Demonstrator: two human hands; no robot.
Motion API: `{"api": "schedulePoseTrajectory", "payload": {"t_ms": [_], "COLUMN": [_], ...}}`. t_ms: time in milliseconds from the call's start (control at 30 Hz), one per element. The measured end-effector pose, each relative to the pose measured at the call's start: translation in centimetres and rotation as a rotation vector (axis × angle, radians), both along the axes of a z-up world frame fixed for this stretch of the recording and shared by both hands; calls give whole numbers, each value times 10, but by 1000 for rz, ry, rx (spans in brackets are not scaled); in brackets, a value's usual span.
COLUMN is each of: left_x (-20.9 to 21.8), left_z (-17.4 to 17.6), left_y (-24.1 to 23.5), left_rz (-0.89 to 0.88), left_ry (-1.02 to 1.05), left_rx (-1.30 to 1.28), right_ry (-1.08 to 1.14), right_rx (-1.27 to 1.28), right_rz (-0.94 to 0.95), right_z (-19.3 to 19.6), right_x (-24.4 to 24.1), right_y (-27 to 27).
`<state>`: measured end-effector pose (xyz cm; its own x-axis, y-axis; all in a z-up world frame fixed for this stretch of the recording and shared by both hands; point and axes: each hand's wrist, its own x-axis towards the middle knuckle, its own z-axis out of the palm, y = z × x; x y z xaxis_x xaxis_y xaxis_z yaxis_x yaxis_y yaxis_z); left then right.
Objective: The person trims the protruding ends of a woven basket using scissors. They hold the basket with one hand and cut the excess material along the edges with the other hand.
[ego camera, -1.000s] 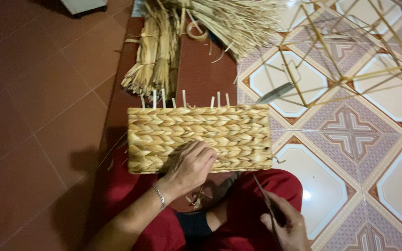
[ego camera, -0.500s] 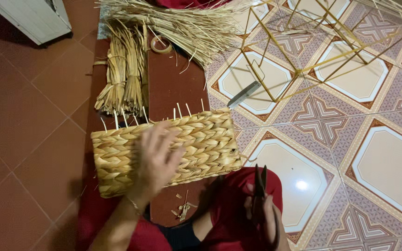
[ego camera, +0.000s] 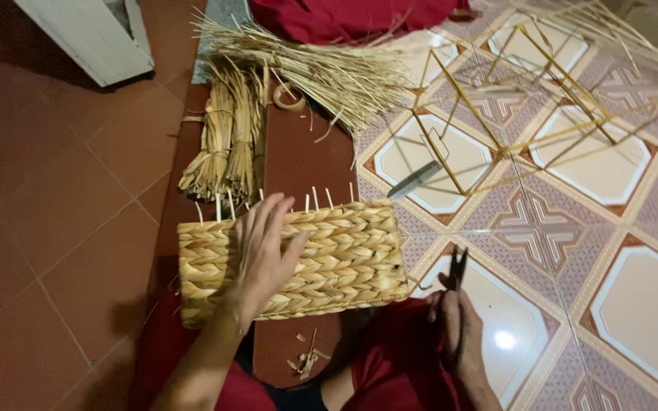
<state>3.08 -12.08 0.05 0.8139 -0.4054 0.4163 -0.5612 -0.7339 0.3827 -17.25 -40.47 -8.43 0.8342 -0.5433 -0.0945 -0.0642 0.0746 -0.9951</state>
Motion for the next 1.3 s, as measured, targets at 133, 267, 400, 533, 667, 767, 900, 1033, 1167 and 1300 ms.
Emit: {"api": "schedulePoseTrajectory", "payload": {"t_ms": [133,267,400,533,667,767,900,1033,1167,1300], "left_x": [-45,-74,-99,-103,-85,-52,-3,38,50,54], "left_z": [-4,-2,-15,-39,-49,-49,-53,-62,-70,-74], "left_y": [43,107,143,140,130,138,154,143,125,119], "left_rz": [124,406,424,499,390,502,455,492,470,387], "left_ry": [-249,-159,533,721,530,652,472,503,295,238], "left_rx": [-66,-128,-742,-649,-793,-803,-795,-899,-695,-678], "right_ry": [90,80,-3,-6,-136,-65,-48,-166,-528,-34], "right_rx": [-155,-95,-110,-86,-178,-130,18,-78,-51,-567], "right_rz": [12,55,134,78,69,81,159,312,527,482], "right_z": [19,25,15,-2,-13,-17,-27,-27,-4,37], "right_x": [18,45,58,54,36,10,-36,-61,-61,-57], "right_y": [-12,-6,8,23,34,48,94,132,116,54]}}
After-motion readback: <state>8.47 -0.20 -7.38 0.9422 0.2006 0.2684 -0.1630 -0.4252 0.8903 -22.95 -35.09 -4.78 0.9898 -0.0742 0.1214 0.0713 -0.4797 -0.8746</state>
